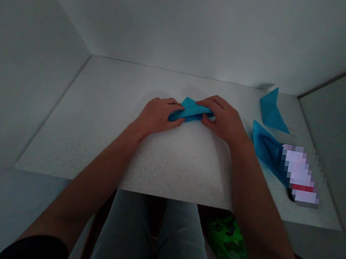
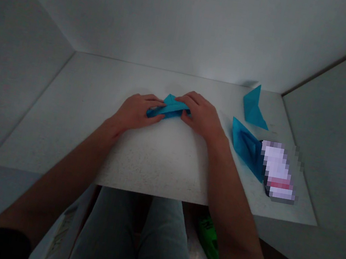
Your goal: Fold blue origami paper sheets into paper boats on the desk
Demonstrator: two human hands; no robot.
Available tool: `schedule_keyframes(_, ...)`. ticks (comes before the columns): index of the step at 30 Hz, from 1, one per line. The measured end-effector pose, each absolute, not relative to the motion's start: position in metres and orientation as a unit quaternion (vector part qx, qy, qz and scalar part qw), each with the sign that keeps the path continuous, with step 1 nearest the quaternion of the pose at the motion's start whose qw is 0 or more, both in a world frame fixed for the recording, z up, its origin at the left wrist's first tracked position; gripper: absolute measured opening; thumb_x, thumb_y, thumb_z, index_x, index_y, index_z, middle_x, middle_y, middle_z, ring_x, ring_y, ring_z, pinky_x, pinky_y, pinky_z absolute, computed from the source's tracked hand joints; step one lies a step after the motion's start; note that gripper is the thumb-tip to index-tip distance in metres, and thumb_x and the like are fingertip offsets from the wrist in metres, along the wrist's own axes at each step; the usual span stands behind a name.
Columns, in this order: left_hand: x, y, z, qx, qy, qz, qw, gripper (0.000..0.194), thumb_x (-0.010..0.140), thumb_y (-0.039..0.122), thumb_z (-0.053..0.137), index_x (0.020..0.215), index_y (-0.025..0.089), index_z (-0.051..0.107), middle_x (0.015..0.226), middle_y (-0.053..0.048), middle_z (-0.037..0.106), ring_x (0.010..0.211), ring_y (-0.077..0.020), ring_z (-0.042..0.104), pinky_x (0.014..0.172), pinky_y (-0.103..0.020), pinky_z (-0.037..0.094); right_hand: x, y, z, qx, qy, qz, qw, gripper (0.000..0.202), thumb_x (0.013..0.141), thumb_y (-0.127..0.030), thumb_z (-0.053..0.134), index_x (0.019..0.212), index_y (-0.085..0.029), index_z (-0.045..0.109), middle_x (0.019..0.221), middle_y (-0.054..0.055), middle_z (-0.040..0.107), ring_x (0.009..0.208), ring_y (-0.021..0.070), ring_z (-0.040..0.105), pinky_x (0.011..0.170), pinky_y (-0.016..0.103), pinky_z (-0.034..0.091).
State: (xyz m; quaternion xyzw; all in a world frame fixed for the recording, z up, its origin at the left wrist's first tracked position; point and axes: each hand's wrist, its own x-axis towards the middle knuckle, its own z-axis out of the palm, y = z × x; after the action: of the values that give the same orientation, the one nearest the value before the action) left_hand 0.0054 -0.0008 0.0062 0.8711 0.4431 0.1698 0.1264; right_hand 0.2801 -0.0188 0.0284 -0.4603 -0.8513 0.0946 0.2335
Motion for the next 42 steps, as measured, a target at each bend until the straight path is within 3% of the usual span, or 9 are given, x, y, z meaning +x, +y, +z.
schedule_keyframes(5, 0.003, 0.003, 0.004, 0.866, 0.45, 0.175, 0.128, 0.041, 0.103, 0.027, 0.061, 0.14, 0.026, 0.08, 0.138, -0.011, 0.08, 0.119, -0.0312, 0.077, 0.104, -0.048, 0.058, 0.287, -0.01, 0.015, -0.55, -0.785, 0.073, 0.275, 0.068, 0.085, -0.021, 0.069, 0.153, -0.024, 0.064, 0.144, 0.016, 0.069, 0.122, 0.0365, 0.07, 0.098, 0.05, 0.061)
schedule_keyframes(10, 0.002, 0.003, 0.006, 0.838, 0.465, 0.263, 0.114, 0.039, 0.107, 0.027, 0.057, 0.138, 0.028, 0.081, 0.137, -0.01, 0.076, 0.111, -0.0242, 0.074, 0.098, -0.04, 0.059, 0.289, -0.005, 0.014, -0.606, -0.715, 0.081, 0.339, 0.038, 0.091, -0.028, 0.065, 0.127, -0.025, 0.075, 0.111, 0.012, 0.076, 0.097, 0.0316, 0.071, 0.089, 0.048, 0.06)
schedule_keyframes(13, 0.002, 0.0, 0.012, 0.819, 0.496, 0.274, 0.094, 0.037, 0.102, 0.031, 0.068, 0.137, 0.027, 0.08, 0.131, -0.011, 0.073, 0.104, -0.0248, 0.073, 0.092, -0.039, 0.059, 0.279, -0.014, 0.024, -0.547, -0.751, 0.076, 0.362, 0.029, 0.095, -0.029, 0.062, 0.119, -0.027, 0.078, 0.109, 0.012, 0.074, 0.1, 0.0315, 0.07, 0.089, 0.047, 0.059)
schedule_keyframes(16, 0.004, -0.004, 0.017, 0.823, 0.501, 0.25, 0.096, 0.043, 0.097, 0.03, 0.073, 0.139, 0.027, 0.077, 0.115, -0.009, 0.076, 0.103, -0.0274, 0.073, 0.097, -0.041, 0.057, 0.263, -0.027, 0.031, -0.479, -0.796, 0.102, 0.356, 0.029, 0.1, -0.033, 0.062, 0.125, -0.03, 0.077, 0.116, 0.012, 0.073, 0.105, 0.0316, 0.069, 0.092, 0.048, 0.06)
schedule_keyframes(21, 0.014, -0.011, 0.014, 0.838, 0.46, 0.257, 0.14, 0.049, 0.107, 0.029, 0.053, 0.154, 0.025, 0.066, 0.136, -0.01, 0.077, 0.12, -0.0277, 0.072, 0.106, -0.041, 0.057, 0.236, -0.037, 0.024, -0.505, -0.77, 0.132, 0.367, 0.06, 0.101, -0.048, 0.068, 0.156, -0.029, 0.058, 0.139, 0.016, 0.067, 0.114, 0.0342, 0.068, 0.087, 0.048, 0.063)
schedule_keyframes(24, 0.022, -0.016, 0.012, 0.829, 0.47, 0.265, 0.146, 0.052, 0.109, 0.03, 0.05, 0.159, 0.025, 0.06, 0.142, -0.013, 0.072, 0.122, -0.0295, 0.07, 0.102, -0.042, 0.059, 0.226, -0.035, 0.016, -0.53, -0.744, 0.156, 0.375, 0.075, 0.097, -0.053, 0.073, 0.163, -0.027, 0.049, 0.14, 0.017, 0.067, 0.11, 0.0338, 0.069, 0.085, 0.046, 0.063)
schedule_keyframes(32, 0.023, -0.012, 0.008, 0.771, 0.517, 0.337, 0.156, 0.043, 0.11, 0.029, 0.051, 0.152, 0.027, 0.063, 0.125, -0.009, 0.069, 0.108, -0.0248, 0.068, 0.096, -0.038, 0.06, 0.237, -0.026, 0.013, -0.587, -0.736, 0.162, 0.296, 0.052, 0.101, -0.035, 0.054, 0.152, -0.026, 0.06, 0.101, 0.008, 0.078, 0.088, 0.0298, 0.071, 0.08, 0.041, 0.055)
schedule_keyframes(36, 0.017, -0.004, 0.0, 0.75, 0.514, 0.386, 0.155, 0.043, 0.101, 0.025, 0.065, 0.144, 0.028, 0.068, 0.121, -0.006, 0.068, 0.094, -0.0194, 0.066, 0.084, -0.032, 0.059, 0.244, -0.022, 0.011, -0.561, -0.749, 0.137, 0.325, 0.047, 0.104, -0.034, 0.053, 0.148, -0.025, 0.066, 0.096, 0.006, 0.079, 0.081, 0.0253, 0.069, 0.077, 0.037, 0.052)
schedule_keyframes(42, 0.007, 0.01, -0.008, 0.74, 0.491, 0.418, 0.192, 0.025, 0.091, 0.014, 0.073, 0.113, 0.025, 0.079, 0.103, -0.003, 0.068, 0.075, -0.0136, 0.061, 0.076, -0.028, 0.059, 0.252, -0.018, 0.007, -0.547, -0.756, 0.131, 0.336, 0.046, 0.101, -0.023, 0.056, 0.144, -0.026, 0.072, 0.107, 0.007, 0.081, 0.078, 0.0218, 0.067, 0.079, 0.037, 0.052)
